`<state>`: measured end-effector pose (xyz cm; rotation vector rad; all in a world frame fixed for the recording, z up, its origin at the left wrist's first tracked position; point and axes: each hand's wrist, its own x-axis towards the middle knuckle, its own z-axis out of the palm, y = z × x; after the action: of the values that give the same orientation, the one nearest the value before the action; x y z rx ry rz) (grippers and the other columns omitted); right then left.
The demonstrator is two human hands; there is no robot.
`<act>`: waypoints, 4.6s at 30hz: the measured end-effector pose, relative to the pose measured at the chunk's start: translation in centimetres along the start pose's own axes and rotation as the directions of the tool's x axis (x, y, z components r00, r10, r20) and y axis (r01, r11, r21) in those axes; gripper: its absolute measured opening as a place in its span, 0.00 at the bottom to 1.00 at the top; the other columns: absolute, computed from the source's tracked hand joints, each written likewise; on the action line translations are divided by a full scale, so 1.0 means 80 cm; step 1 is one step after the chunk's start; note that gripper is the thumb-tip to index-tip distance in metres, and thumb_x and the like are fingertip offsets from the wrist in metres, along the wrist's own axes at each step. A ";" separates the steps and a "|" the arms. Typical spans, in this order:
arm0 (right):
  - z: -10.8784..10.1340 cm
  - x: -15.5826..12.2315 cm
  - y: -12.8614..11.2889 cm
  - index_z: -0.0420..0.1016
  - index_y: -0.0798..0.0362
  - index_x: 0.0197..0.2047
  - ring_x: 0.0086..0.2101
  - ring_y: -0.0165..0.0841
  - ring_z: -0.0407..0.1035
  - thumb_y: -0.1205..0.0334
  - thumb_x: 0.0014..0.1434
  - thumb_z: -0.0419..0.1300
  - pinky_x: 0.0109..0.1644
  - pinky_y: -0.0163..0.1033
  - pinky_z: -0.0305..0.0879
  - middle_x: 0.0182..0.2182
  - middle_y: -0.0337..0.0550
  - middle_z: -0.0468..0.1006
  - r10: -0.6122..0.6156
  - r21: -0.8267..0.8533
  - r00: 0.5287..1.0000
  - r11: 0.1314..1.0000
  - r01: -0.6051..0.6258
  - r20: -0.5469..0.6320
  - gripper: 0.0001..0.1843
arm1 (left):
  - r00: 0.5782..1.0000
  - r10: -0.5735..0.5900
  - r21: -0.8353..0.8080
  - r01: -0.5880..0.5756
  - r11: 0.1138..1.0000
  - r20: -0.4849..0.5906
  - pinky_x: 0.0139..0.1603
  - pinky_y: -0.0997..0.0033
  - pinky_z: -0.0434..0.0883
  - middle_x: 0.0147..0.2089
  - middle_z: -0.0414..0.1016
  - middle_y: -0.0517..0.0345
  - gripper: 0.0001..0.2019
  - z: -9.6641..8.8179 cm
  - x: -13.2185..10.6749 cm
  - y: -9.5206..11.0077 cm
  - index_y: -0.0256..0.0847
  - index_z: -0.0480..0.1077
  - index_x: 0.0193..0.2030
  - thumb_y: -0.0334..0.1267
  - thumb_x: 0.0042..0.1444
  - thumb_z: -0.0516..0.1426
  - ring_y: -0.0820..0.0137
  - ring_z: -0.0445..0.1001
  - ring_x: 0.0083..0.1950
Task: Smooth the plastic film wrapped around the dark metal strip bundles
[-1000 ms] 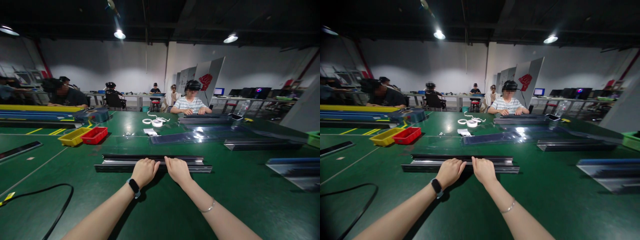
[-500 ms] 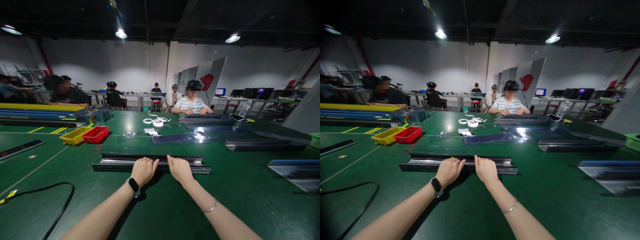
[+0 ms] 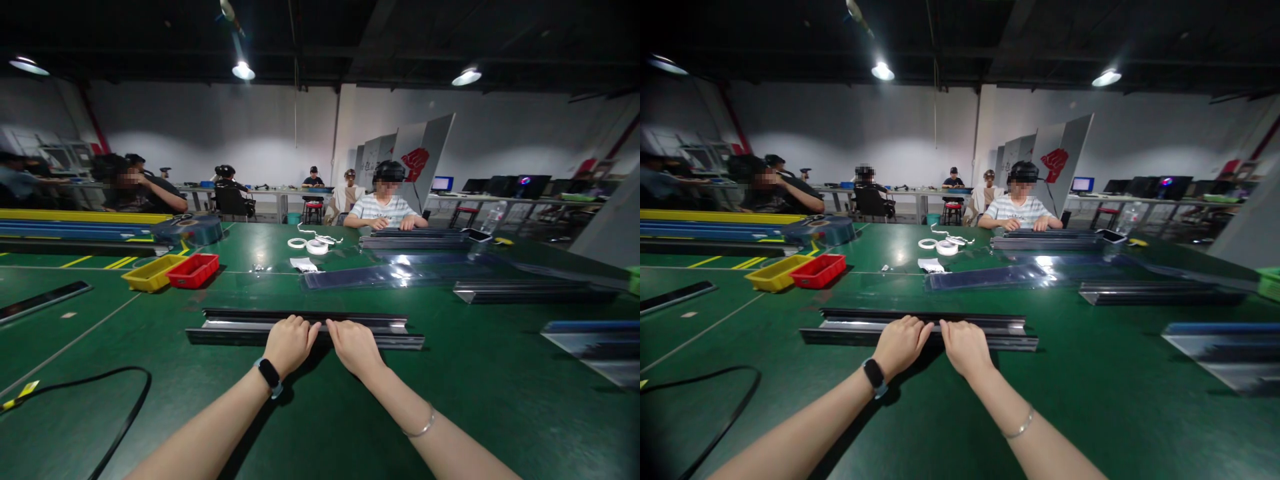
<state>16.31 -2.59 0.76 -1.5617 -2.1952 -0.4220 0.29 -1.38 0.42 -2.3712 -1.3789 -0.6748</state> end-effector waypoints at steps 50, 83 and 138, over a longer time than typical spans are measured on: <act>0.004 0.000 0.007 0.69 0.54 0.32 0.27 0.28 0.64 0.62 0.63 0.37 0.30 0.33 0.49 0.25 0.41 0.72 -0.051 -0.076 0.998 0.996 0.049 -0.024 0.21 | 0.988 0.141 -0.054 -0.137 0.989 0.069 0.31 0.71 0.62 0.30 0.69 0.57 0.14 0.005 0.006 0.007 0.40 0.62 0.35 0.47 0.58 0.43 0.69 0.69 0.32; -0.007 -0.004 0.004 0.65 0.53 0.40 0.37 0.30 0.61 0.66 0.54 0.46 0.42 0.34 0.50 0.34 0.42 0.71 -0.075 0.099 0.996 0.992 0.079 -0.045 0.12 | 0.997 -0.073 -0.079 0.071 0.994 -0.014 0.28 0.74 0.59 0.25 0.69 0.56 0.20 0.002 0.002 0.001 0.40 0.66 0.33 0.55 0.54 0.45 0.70 0.68 0.28; 0.006 0.006 0.008 0.65 0.54 0.34 0.24 0.28 0.64 0.61 0.61 0.38 0.30 0.35 0.46 0.21 0.41 0.71 0.007 -0.069 1.000 0.998 -0.006 0.013 0.16 | 0.998 0.027 -0.008 -0.027 1.000 -0.053 0.32 0.68 0.58 0.27 0.71 0.56 0.17 -0.002 0.002 0.009 0.40 0.65 0.26 0.39 0.60 0.42 0.68 0.67 0.31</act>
<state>16.71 -1.77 0.55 -1.6118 -2.2065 -0.4913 0.98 -1.68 0.65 -2.3566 -1.3219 -0.7325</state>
